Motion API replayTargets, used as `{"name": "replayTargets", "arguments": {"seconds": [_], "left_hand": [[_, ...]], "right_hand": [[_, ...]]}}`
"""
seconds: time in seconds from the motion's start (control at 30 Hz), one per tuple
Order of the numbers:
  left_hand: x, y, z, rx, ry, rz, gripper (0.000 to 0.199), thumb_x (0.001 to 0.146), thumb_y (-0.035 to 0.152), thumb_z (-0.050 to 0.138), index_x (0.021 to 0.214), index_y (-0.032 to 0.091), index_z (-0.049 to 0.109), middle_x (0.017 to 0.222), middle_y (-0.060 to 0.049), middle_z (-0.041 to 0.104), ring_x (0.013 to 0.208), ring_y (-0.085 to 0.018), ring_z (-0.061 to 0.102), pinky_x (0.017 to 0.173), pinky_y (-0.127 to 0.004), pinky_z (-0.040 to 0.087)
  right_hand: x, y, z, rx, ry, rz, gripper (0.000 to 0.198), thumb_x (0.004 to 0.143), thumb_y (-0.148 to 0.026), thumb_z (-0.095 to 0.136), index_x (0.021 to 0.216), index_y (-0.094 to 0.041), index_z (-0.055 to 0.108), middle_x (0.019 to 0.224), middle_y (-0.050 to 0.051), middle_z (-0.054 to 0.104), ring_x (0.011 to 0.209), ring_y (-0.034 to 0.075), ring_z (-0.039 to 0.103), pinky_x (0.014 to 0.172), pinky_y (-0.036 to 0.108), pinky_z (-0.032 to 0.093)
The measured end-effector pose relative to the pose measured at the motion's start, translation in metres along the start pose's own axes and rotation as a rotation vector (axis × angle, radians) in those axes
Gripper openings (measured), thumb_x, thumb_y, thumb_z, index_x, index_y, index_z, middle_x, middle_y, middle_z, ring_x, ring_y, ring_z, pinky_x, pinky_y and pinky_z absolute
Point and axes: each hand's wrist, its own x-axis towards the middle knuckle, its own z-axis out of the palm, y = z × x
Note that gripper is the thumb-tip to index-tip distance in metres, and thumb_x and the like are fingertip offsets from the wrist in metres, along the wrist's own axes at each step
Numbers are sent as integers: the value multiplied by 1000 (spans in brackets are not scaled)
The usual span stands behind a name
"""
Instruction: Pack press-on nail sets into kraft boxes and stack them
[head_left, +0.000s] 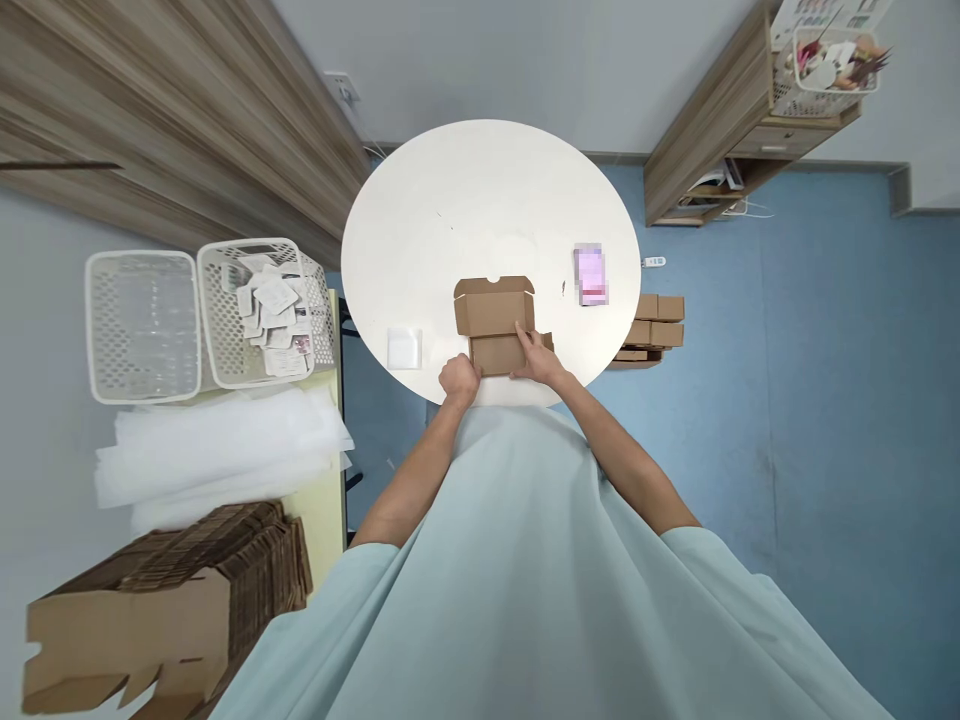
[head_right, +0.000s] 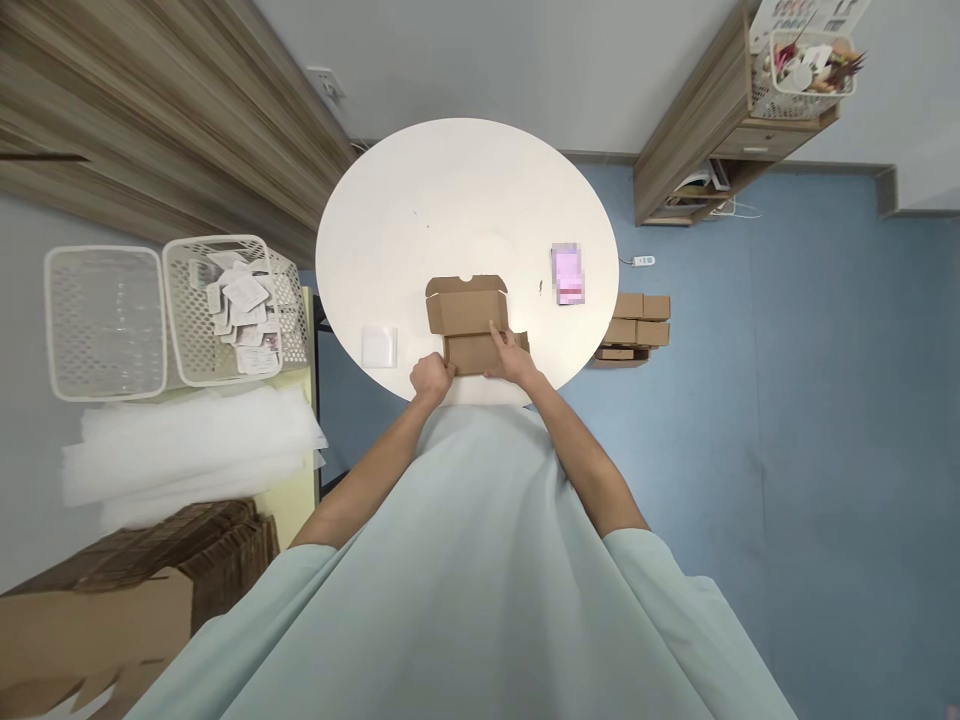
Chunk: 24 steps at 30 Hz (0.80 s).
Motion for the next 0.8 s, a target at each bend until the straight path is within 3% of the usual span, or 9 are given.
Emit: {"name": "replayTargets", "arguments": {"seconds": [0.1, 0.2, 0.27, 0.37, 0.47, 0.8], "left_hand": [[-1, 1, -1, -10, -2, -2, 26, 102, 26, 54, 114, 15, 73, 119, -21, 77, 115, -37, 74, 90, -43, 57], [-2, 3, -1, -14, 8, 1, 26, 102, 26, 54, 114, 14, 73, 119, -21, 77, 115, -37, 73, 91, -44, 57], [-2, 3, -1, -12, 9, 4, 26, 102, 25, 53, 115, 14, 73, 119, -21, 77, 115, -37, 73, 92, -44, 57], [-2, 4, -1, -3, 9, 6, 27, 102, 24, 52, 115, 14, 73, 117, -21, 77, 114, -37, 73, 91, -44, 57], [-2, 4, -1, 9, 11, 3, 27, 101, 24, 51, 113, 13, 73, 116, -22, 77, 112, -38, 73, 89, -45, 57], [-3, 6, -2, -17, 1, -11, 25, 101, 24, 53, 113, 15, 73, 117, -21, 76, 112, -36, 73, 91, -44, 57]], "right_hand": [[-25, 16, -4, 51, 210, 2, 85, 103, -40, 65, 175, -31, 21, 167, 17, 40, 135, 33, 61, 103, 44, 58], [-47, 36, -4, 86, 374, 175, 55, 108, -40, 51, 159, -20, 48, 144, 17, 61, 122, 30, 66, 99, 43, 57], [-52, 47, 0, 106, 370, 287, 43, 106, -43, 54, 139, -18, 62, 128, 15, 70, 113, 29, 68, 97, 43, 57], [-50, 52, 5, 140, 305, 347, 25, 105, -40, 54, 114, -21, 68, 112, 10, 77, 106, 27, 71, 93, 39, 56], [-47, 46, 5, 142, 291, 349, 19, 106, -34, 52, 104, -23, 67, 107, 9, 79, 103, 26, 74, 90, 36, 55], [-50, 7, 5, 169, 254, 223, 17, 109, -32, 46, 108, -24, 62, 91, 6, 78, 89, 27, 75, 79, 35, 53]]}}
